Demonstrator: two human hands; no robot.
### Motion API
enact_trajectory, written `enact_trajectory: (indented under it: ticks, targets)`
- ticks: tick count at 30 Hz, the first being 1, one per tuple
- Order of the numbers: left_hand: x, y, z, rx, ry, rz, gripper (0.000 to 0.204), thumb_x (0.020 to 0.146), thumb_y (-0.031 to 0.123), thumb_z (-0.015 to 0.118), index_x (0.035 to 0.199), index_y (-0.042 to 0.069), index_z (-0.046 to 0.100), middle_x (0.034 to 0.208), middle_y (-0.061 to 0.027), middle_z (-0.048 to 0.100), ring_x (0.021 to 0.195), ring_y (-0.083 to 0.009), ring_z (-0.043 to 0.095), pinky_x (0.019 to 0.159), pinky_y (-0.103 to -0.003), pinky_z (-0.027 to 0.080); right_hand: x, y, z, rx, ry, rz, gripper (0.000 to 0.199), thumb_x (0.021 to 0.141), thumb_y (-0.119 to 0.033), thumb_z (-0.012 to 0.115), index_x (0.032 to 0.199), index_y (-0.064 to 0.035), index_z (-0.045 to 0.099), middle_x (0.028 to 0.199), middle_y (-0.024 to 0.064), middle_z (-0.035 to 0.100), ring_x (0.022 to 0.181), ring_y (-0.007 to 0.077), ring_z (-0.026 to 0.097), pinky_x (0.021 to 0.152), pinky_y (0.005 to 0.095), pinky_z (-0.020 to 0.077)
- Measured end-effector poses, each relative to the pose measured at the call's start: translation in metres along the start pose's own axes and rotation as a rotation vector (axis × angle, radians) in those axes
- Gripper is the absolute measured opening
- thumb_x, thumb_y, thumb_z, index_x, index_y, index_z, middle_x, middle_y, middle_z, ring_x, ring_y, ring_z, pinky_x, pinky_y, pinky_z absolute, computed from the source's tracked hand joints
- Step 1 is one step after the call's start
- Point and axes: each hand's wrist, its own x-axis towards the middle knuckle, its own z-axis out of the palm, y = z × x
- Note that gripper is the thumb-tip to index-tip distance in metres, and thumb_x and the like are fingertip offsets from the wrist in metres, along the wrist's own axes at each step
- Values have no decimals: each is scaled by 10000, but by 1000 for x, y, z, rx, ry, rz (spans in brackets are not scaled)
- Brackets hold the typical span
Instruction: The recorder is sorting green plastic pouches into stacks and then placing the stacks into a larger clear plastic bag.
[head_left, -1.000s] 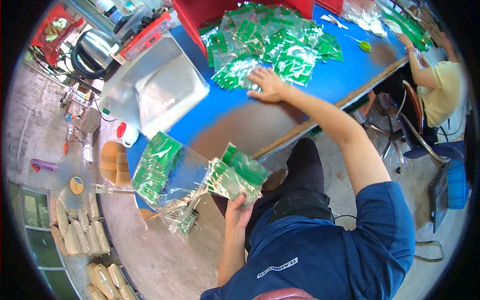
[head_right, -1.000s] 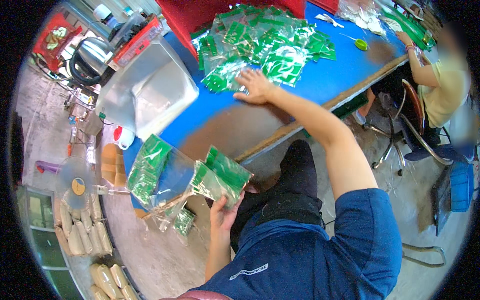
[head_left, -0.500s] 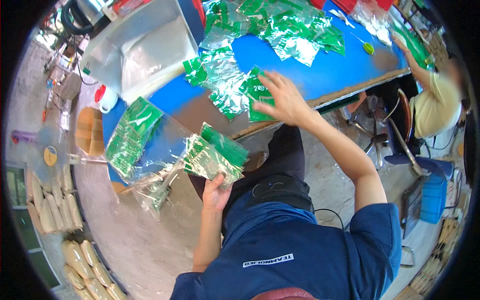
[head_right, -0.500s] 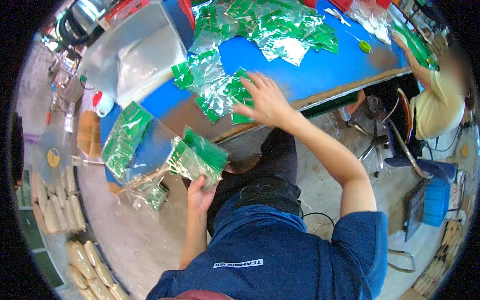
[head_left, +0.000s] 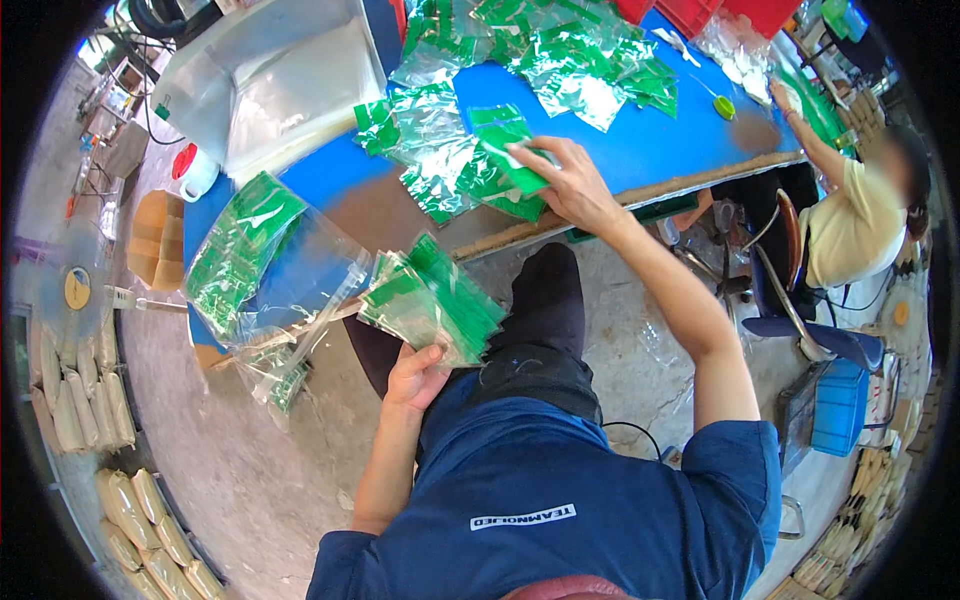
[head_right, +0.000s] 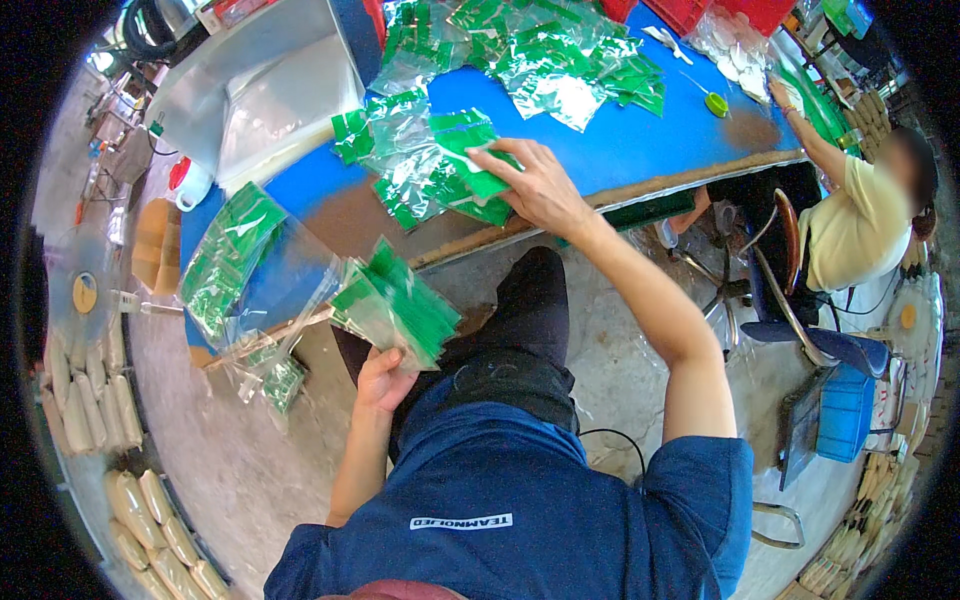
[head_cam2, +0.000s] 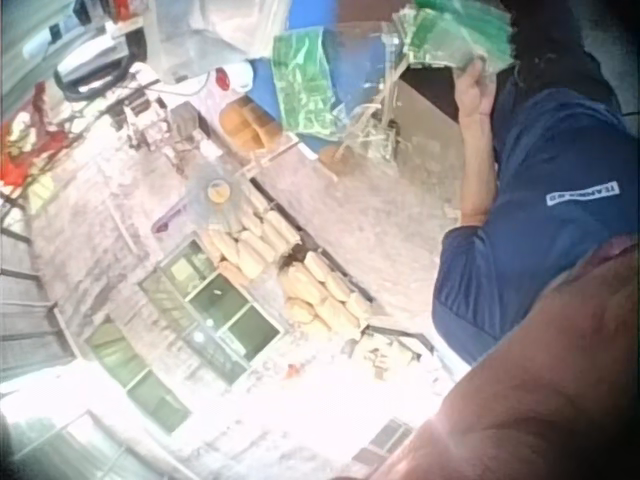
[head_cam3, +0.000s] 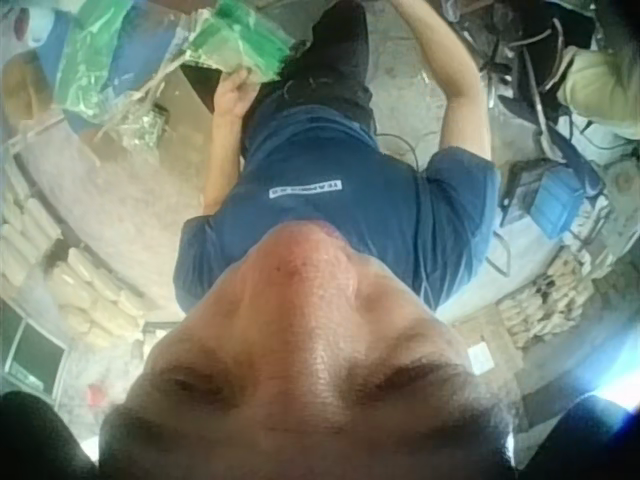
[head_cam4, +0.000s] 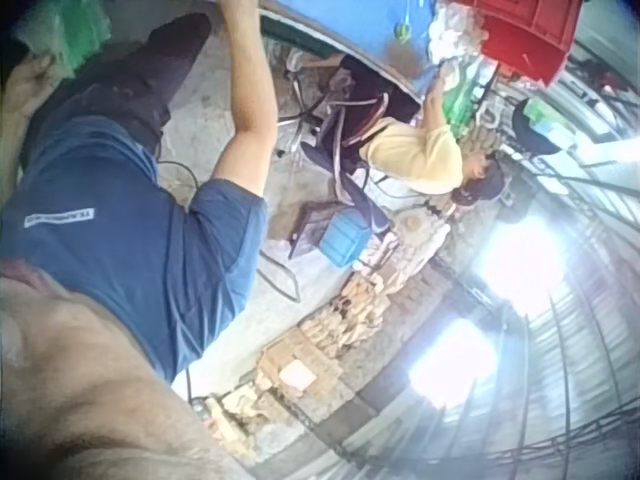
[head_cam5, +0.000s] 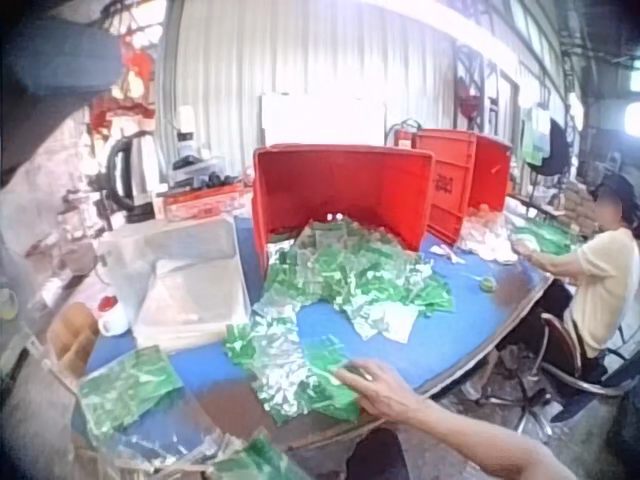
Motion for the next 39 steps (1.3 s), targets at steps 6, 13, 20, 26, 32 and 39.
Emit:
enact_trajectory:
  ticks: [6,13,20,26,32,39]
  targets:
    - [-4,-9,-4,12,53,5,765,715,117,835,1384,41,471,1292,-92,612,1209,-293,570,1056,-468,427,-35,-15,13,-130,-246,-188,549,895,-246,680,1389,-99,492,1460,168,464,1369,376,418,1141,459,342]
    - [19,-12,18,-150,-58,-3,777,746,140,821,1417,51,440,1370,-126,554,1285,-309,513,1150,-539,333,-29,-121,26,1099,315,700,237,986,-139,610,1164,18,618,1171,87,646,1051,138,583,913,292,473]
    - [20,-1,21,-161,179,162,557,874,111,707,1376,51,471,1316,-102,591,1222,-297,573,1082,-491,439,-4,-68,29,647,-115,80,455,1041,-346,403,1267,-6,601,1296,219,596,1256,389,521,1084,439,369]
    - [5,0,18,-187,225,156,570,882,89,685,1400,60,447,1356,-111,564,1286,-290,523,1084,-513,424,19,-65,38,71,-294,-273,375,956,-280,545,1241,-40,590,1301,205,511,1390,412,339,1157,555,243]
    - [13,1,17,-196,234,130,590,875,76,687,1409,69,437,1344,-99,567,1264,-279,536,1086,-497,425,31,-95,45,662,-366,105,227,980,-148,521,1132,-27,639,1091,230,597,1005,400,602,841,440,506]
    - [-2,1,-2,-63,239,159,640,849,112,706,1416,62,413,1344,-107,558,1254,-310,541,1072,-525,436,45,-81,71,35,-57,-70,409,881,-332,699,1149,-31,631,1111,170,613,1027,363,583,867,452,488]
